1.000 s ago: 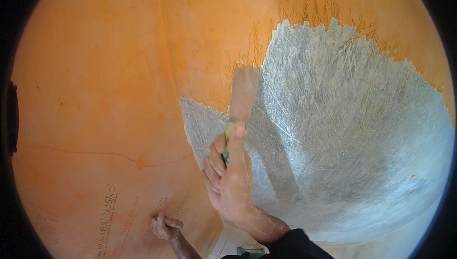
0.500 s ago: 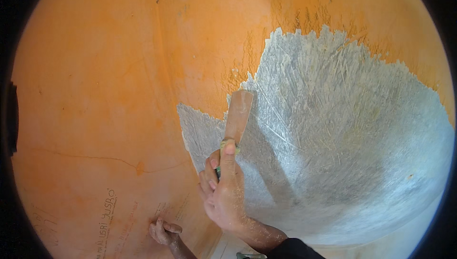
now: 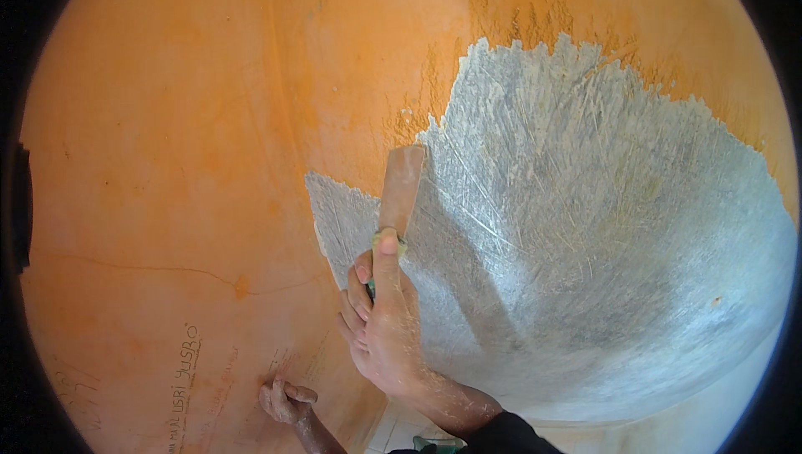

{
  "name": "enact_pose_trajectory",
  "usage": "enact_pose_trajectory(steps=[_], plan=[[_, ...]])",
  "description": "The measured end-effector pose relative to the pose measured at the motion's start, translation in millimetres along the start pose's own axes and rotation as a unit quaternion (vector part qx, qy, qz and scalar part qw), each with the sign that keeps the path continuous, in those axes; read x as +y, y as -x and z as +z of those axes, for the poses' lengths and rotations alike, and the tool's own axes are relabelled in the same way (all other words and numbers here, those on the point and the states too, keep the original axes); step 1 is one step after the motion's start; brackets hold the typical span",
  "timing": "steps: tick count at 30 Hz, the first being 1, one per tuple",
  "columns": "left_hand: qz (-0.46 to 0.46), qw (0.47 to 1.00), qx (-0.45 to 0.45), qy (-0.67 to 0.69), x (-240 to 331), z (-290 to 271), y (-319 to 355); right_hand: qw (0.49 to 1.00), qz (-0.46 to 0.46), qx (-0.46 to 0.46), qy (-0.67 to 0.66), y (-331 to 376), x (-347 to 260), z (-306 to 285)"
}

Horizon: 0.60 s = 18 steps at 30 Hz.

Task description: The person scrapes paint or plaster from a wall using a putty knife.

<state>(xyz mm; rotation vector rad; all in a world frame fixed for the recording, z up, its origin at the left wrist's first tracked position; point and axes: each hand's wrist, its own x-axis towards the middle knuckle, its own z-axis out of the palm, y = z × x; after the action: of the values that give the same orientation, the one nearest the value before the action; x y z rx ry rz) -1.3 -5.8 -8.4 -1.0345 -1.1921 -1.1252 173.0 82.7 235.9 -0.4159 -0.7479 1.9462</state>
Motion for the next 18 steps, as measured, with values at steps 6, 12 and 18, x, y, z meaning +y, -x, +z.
enact_pose_trajectory(steps=[6,12,18], plan=[[0.009,1.0,0.009,-0.007,-1.4,1.6,3.5,0.999,0.006,-0.007,0.033,-1.0,-21.4,-17.3],[0.014,0.999,0.021,-0.024,-4.0,1.4,9.9,0.997,-0.052,-0.057,-0.009,21.3,-52.3,-17.6],[0.012,1.0,0.003,-0.02,0.0,-1.6,-2.8,0.999,-0.034,-0.021,0.01,10.1,-51.4,-2.4]])
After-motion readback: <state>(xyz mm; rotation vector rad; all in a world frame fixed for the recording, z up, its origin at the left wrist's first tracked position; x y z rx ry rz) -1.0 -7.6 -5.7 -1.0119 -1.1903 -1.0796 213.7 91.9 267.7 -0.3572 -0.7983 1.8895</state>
